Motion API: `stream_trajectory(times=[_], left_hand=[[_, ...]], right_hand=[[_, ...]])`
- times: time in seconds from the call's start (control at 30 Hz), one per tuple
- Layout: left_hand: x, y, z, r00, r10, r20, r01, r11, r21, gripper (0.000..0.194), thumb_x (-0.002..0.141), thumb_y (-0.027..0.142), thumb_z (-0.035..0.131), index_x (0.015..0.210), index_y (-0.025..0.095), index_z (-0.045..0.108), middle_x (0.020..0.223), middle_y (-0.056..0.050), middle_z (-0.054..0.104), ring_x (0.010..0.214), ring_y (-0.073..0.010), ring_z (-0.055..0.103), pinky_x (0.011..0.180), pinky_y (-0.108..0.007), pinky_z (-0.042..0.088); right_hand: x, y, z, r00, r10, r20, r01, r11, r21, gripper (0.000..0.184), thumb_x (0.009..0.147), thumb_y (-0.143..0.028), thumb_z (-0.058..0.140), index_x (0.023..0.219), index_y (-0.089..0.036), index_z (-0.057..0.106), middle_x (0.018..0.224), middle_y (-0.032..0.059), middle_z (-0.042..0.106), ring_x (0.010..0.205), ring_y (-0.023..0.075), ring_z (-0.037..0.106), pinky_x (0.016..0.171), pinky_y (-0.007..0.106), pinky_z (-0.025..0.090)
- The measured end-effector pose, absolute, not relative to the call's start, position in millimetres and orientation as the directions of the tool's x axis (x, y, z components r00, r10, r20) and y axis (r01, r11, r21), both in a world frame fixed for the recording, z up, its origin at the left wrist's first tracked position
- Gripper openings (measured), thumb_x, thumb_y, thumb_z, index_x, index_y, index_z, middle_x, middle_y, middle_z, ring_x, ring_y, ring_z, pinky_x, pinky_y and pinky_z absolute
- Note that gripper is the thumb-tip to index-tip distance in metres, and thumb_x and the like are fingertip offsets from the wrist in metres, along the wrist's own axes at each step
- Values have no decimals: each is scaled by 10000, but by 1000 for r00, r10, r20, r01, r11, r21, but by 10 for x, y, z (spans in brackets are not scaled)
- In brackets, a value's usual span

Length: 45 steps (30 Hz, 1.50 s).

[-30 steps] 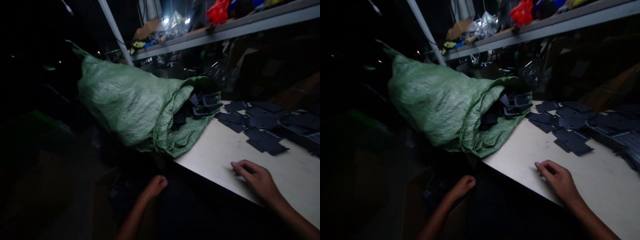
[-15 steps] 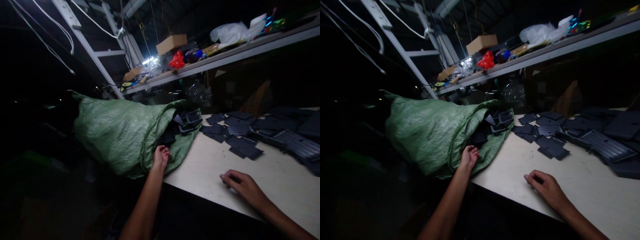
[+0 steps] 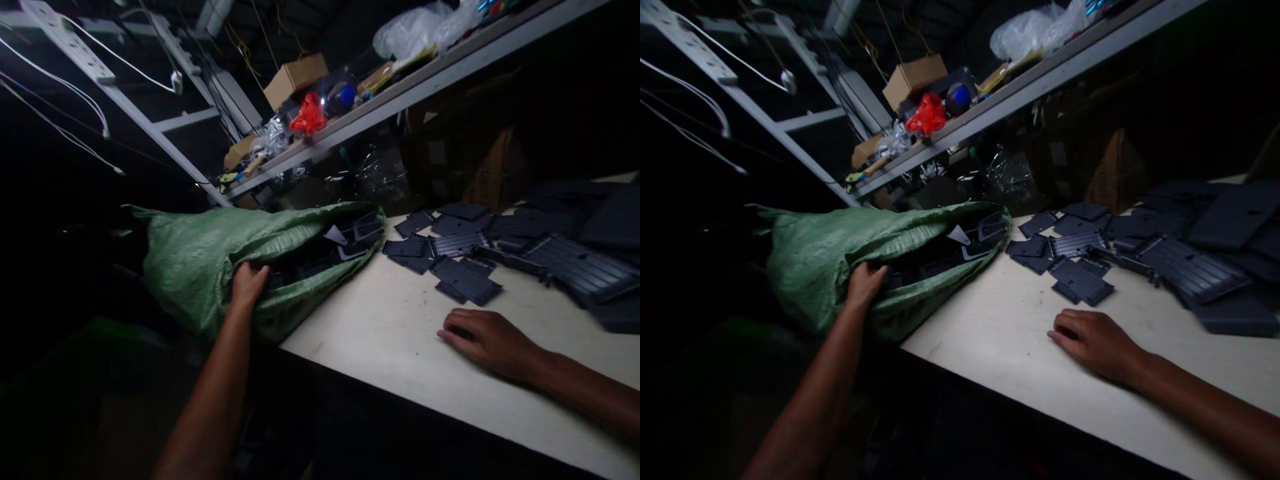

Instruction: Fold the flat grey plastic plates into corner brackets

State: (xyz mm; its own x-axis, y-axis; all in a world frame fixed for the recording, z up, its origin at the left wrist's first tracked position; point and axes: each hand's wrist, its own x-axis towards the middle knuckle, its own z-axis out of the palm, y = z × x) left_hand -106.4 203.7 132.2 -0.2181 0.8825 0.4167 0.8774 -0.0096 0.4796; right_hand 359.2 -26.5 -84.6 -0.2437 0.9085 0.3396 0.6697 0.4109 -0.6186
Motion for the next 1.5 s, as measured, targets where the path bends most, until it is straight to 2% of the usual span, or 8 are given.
stream_trajectory(times=[0.13, 0.3, 0.43, 0.6, 0.9, 1.1, 1.27, 1.5], left_hand=[[-980, 2180, 1451, -109, 913, 394, 984, 43, 172, 383, 801, 497, 662, 951, 148, 706, 1047, -187, 759, 1050, -378, 712, 963, -475, 548], [-648, 2298, 1311, -134, 917, 376, 981, 176, -79, 557, 762, 559, 719, 1053, 85, 734, 1133, -281, 738, 1116, -481, 684, 939, -549, 550], [-396, 2267, 1099, -122, 904, 409, 960, 212, -183, 512, 819, 432, 668, 1164, 56, 705, 1162, -285, 723, 1097, -447, 692, 907, -507, 563], [-205, 2083, 912, 44, 924, 379, 954, 74, -291, 456, 845, 329, 631, 1229, 94, 700, 1135, -232, 719, 1088, -405, 683, 925, -475, 551], [-49, 2043, 1188, 378, 854, 358, 911, -276, -306, 526, 887, 241, 537, 1398, 243, 661, 1277, -93, 686, 1207, -285, 638, 1070, -377, 489], [-457, 2527, 1548, 136, 924, 358, 969, -48, -243, 749, 935, 506, 530, 1530, 53, 493, 1437, -241, 622, 1324, -408, 587, 1093, -488, 475], [-530, 2897, 1406, 106, 982, 154, 974, -71, -213, 733, 814, 505, 706, 1465, 184, 608, 1360, -147, 715, 1215, -360, 680, 985, -386, 540], [-273, 2811, 1171, 140, 973, 181, 983, -116, -141, 599, 816, 439, 671, 1361, 192, 697, 1238, -145, 759, 1121, -360, 697, 897, -391, 534]], right_hand=[[3553, -203, -941, -190, 916, 354, 696, 380, -610, 271, 1046, -410, 554, 887, -228, 679, 841, 21, 684, 758, 196, 645, 716, 319, 431], [3540, -176, -935, -114, 952, 284, 696, 281, -661, 260, 1007, -418, 598, 838, -241, 684, 799, -1, 690, 717, 185, 632, 676, 304, 405], [3558, -149, -921, -63, 968, 242, 664, 221, -715, 258, 979, -433, 619, 819, -245, 694, 782, -4, 694, 706, 183, 624, 660, 301, 389], [3582, -123, -909, -19, 977, 214, 616, 181, -767, 259, 952, -420, 640, 775, -238, 693, 722, -11, 667, 679, 179, 602, 644, 298, 366], [3633, -112, -913, -12, 972, 233, 496, 208, -843, 278, 959, -405, 606, 770, -225, 700, 682, -7, 635, 649, 174, 578, 624, 286, 372], [3636, -92, -939, -6, 973, 233, 473, 208, -856, 276, 956, -407, 612, 776, -220, 705, 679, -4, 630, 643, 176, 574, 609, 286, 382], [3633, -66, -932, -3, 977, 215, 469, 191, -862, 296, 960, -441, 602, 789, -221, 705, 694, 1, 648, 651, 179, 591, 600, 285, 389], [3601, -54, -970, -4, 971, 241, 553, 202, -808, 268, 967, -411, 611, 795, -226, 699, 709, -6, 665, 669, 177, 605, 620, 291, 382]])
